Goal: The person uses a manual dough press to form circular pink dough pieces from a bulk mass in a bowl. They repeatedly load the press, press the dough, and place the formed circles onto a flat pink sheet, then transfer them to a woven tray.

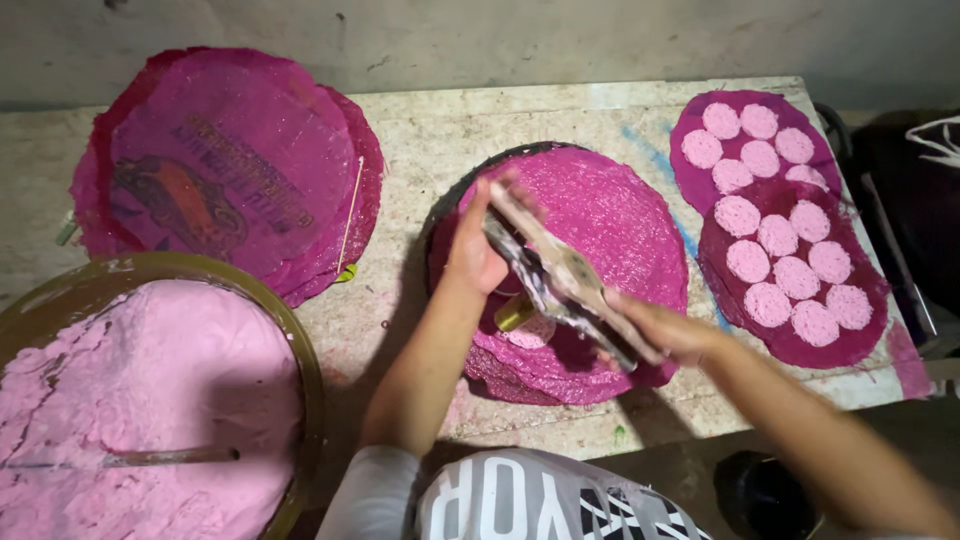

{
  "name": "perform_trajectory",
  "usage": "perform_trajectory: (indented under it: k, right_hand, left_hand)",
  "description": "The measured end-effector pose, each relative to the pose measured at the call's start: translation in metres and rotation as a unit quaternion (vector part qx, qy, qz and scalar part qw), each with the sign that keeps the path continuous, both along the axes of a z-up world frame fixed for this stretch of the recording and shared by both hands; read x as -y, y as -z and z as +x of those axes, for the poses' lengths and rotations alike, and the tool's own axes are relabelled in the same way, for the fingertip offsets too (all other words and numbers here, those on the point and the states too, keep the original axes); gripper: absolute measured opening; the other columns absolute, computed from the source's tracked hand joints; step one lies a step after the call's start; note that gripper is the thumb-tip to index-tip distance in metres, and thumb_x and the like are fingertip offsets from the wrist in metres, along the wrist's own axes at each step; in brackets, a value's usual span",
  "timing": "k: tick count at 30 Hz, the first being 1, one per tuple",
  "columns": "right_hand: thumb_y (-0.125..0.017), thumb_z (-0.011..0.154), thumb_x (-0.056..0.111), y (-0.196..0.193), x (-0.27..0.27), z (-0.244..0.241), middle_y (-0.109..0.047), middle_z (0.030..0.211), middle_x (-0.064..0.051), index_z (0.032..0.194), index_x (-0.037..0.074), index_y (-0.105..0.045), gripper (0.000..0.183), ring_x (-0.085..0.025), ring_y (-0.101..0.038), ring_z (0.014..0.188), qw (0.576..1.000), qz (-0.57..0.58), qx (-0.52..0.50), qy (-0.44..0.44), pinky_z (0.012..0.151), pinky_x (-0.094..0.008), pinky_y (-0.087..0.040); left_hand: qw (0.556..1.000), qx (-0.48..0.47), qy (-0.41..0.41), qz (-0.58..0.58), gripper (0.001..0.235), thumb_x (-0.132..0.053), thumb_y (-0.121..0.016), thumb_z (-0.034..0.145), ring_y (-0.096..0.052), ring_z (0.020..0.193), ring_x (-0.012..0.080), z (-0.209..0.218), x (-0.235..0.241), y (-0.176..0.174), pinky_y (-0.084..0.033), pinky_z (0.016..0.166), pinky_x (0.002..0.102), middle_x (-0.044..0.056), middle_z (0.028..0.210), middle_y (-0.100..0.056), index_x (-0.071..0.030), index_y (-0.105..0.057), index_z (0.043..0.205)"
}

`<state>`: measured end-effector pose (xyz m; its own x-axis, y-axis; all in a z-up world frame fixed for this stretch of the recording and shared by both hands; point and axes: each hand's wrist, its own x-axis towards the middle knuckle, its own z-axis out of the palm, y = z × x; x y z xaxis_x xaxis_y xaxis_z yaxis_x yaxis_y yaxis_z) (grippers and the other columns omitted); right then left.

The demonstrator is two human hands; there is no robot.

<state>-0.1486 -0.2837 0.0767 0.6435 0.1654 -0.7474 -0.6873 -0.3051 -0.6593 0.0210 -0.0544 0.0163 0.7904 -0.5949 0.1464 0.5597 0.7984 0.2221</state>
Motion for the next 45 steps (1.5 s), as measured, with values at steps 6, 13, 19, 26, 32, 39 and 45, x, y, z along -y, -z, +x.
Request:
perform_trajectory:
  k: [6, 13, 19, 26, 32, 39, 45]
  right_hand:
    - [-0.02, 0.099, 0.066, -0.05, -0.017, 0.068, -0.066, 0.072, -0.009, 0.103, 0.002, -0.067, 0.079, -0.022, -0.067, 0.064, 0.973, -0.184, 0.048, -0.13, 0.061, -0.04, -0.058]
    - [-0.025, 0.101, 0.064, -0.035, -0.058, 0.082, -0.064, 0.064, -0.01, 0.093, 0.002, -0.07, 0.077, -0.024, -0.069, 0.063, 0.931, -0.283, 0.168, -0.157, 0.068, -0.043, -0.056]
    - [-0.023, 0.102, 0.063, -0.046, -0.054, 0.075, -0.065, 0.065, -0.013, 0.093, -0.001, -0.071, 0.081, -0.03, -0.071, 0.063, 0.937, -0.291, 0.106, -0.163, 0.072, -0.046, -0.06]
    - [-0.029, 0.105, 0.055, -0.053, -0.045, 0.08, -0.066, 0.069, -0.017, 0.1, 0.004, -0.074, 0.068, -0.035, -0.068, 0.073, 0.885, -0.385, 0.213, -0.155, 0.076, -0.054, -0.052]
    - [-0.036, 0.106, 0.048, -0.025, -0.062, 0.081, -0.066, 0.074, -0.021, 0.107, 0.003, -0.07, 0.057, -0.041, -0.067, 0.072, 0.869, -0.343, 0.34, -0.109, 0.072, -0.054, -0.052]
    - [-0.025, 0.11, 0.051, -0.013, -0.05, 0.074, -0.066, 0.07, -0.018, 0.098, 0.004, -0.072, 0.068, -0.03, -0.068, 0.066, 0.905, -0.357, 0.169, -0.155, 0.073, -0.048, -0.056]
    - [-0.042, 0.107, 0.042, -0.086, -0.007, 0.068, -0.065, 0.075, -0.013, 0.118, 0.012, -0.069, 0.041, -0.026, -0.056, 0.062, 0.893, -0.426, 0.133, -0.058, 0.059, -0.042, -0.05]
  left_hand:
    - [0.98, -0.136, -0.146, -0.008, 0.03, -0.042, -0.062, 0.101, -0.051, 0.072, 0.0119, 0.031, 0.003, 0.006, -0.049, 0.084, 0.036, -0.006, 0.073, -0.048, -0.018, -0.051, 0.085]
    - [0.98, -0.08, -0.181, -0.028, 0.027, -0.036, -0.057, 0.102, -0.047, 0.066, 0.0077, 0.046, -0.035, 0.017, -0.047, 0.075, 0.032, -0.009, 0.069, -0.045, -0.021, -0.049, 0.081]
    - [0.974, -0.138, -0.178, -0.027, 0.027, -0.034, -0.058, 0.098, -0.044, 0.063, 0.0074, 0.032, -0.019, 0.034, -0.045, 0.072, 0.03, -0.009, 0.066, -0.042, -0.022, -0.047, 0.076]
    - [0.974, -0.125, -0.183, -0.042, 0.028, -0.032, -0.057, 0.097, -0.04, 0.059, 0.0085, 0.054, 0.01, 0.034, -0.041, 0.068, 0.031, -0.008, 0.063, -0.039, -0.021, -0.045, 0.074]
    - [0.976, -0.081, -0.203, 0.009, 0.029, -0.031, -0.057, 0.095, -0.035, 0.054, 0.0088, 0.072, -0.016, 0.026, -0.039, 0.06, 0.03, -0.008, 0.06, -0.034, -0.02, -0.043, 0.073]
    - [0.963, -0.166, -0.208, 0.05, 0.027, -0.03, -0.055, 0.091, -0.031, 0.049, 0.009, 0.052, -0.003, 0.045, -0.037, 0.056, 0.03, -0.008, 0.056, -0.031, -0.021, -0.04, 0.07]
    - [0.99, 0.043, -0.09, 0.101, 0.024, -0.032, -0.066, 0.09, -0.049, 0.082, 0.0138, 0.041, 0.019, -0.02, -0.045, 0.081, 0.032, 0.001, 0.09, -0.049, -0.014, -0.051, 0.096]
